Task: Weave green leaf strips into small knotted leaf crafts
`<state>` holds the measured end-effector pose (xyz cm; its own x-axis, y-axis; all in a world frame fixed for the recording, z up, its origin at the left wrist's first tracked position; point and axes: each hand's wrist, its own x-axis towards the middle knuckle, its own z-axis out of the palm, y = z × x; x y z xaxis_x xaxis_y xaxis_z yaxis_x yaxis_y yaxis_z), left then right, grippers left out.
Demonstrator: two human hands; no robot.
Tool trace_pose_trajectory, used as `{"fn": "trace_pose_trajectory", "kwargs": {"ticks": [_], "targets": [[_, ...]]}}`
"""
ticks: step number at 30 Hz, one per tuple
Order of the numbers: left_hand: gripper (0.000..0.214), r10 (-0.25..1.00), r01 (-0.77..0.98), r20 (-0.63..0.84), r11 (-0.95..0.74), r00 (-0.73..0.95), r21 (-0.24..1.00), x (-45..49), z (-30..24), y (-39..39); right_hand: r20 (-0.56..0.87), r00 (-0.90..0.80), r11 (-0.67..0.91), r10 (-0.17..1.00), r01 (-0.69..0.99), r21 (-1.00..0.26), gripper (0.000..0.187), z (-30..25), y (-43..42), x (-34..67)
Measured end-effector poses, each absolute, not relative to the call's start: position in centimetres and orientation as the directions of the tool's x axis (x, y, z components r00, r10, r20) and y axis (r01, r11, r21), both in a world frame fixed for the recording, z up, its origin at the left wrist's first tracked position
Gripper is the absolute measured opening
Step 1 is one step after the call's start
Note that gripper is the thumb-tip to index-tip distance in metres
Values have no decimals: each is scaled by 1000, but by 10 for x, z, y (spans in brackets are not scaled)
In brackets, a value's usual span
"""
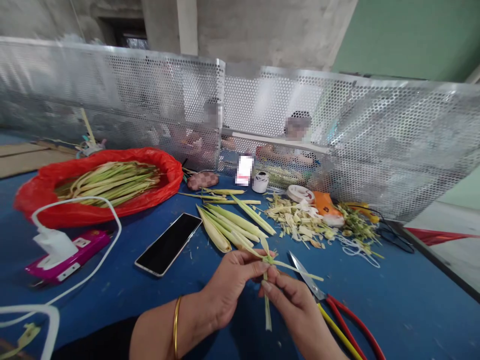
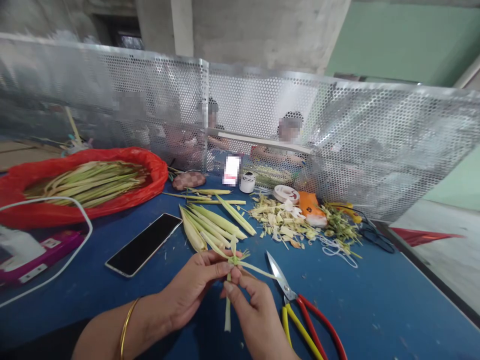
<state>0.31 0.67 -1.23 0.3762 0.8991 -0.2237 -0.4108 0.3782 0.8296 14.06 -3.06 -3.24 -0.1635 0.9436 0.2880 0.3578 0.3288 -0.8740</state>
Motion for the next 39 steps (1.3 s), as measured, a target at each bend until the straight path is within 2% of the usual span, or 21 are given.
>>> {"fn": "trace_pose_trajectory", "kwargs": {"ticks": [2, 4, 6, 7, 8, 10, 12, 13, 18, 28, 34, 39], "targets": [[24, 915, -394, -232, 357, 332, 847, 2, -11, 8, 452, -235, 502, 861, 538, -677, 24, -28, -35, 146], [20, 921, -379, -237, 348, 309, 857, 1, -9, 9, 647, -281, 623, 709, 680, -386, 13, -22, -38, 154], [19, 910, -356, -250, 366, 330, 860, 0, -7, 9, 785, -264, 577, 561, 804, -142, 5, -15, -38, 161], [21, 900, -338, -258, 378, 350, 862, 0, -6, 9, 806, -261, 521, 532, 851, -69, 13, -13, -36, 163], [22, 891, -313, -263, 386, 369, 868, 0, -5, 8, 798, -254, 486, 547, 872, -55, 16, -12, -34, 165], [25, 877, -265, -272, 393, 396, 880, -1, -4, 7, 694, -264, 504, 670, 848, -164, 9, -12, -28, 166], [27, 859, -230, -287, 409, 424, 883, -1, -4, 6, 574, -275, 518, 772, 795, -316, 15, -16, -25, 164], [27, 851, -211, -289, 411, 439, 887, -1, -4, 6, 545, -274, 514, 792, 782, -353, 18, -19, -24, 162], [30, 863, -96, -265, 336, 430, 937, 1, -9, 7, 560, -306, 533, 770, 791, -300, 22, -24, -27, 155], [31, 908, -116, -275, 324, 315, 939, 2, -6, 11, 556, -343, 563, 757, 774, -291, 21, -7, -33, 158], [26, 911, -111, -278, 324, 306, 940, 0, -8, 12, 526, -347, 560, 777, 763, -324, 21, -2, -35, 160], [30, 881, -86, -298, 351, 366, 932, -5, -3, 16, 509, -287, 513, 811, 766, -387, 22, -4, -34, 161]]}}
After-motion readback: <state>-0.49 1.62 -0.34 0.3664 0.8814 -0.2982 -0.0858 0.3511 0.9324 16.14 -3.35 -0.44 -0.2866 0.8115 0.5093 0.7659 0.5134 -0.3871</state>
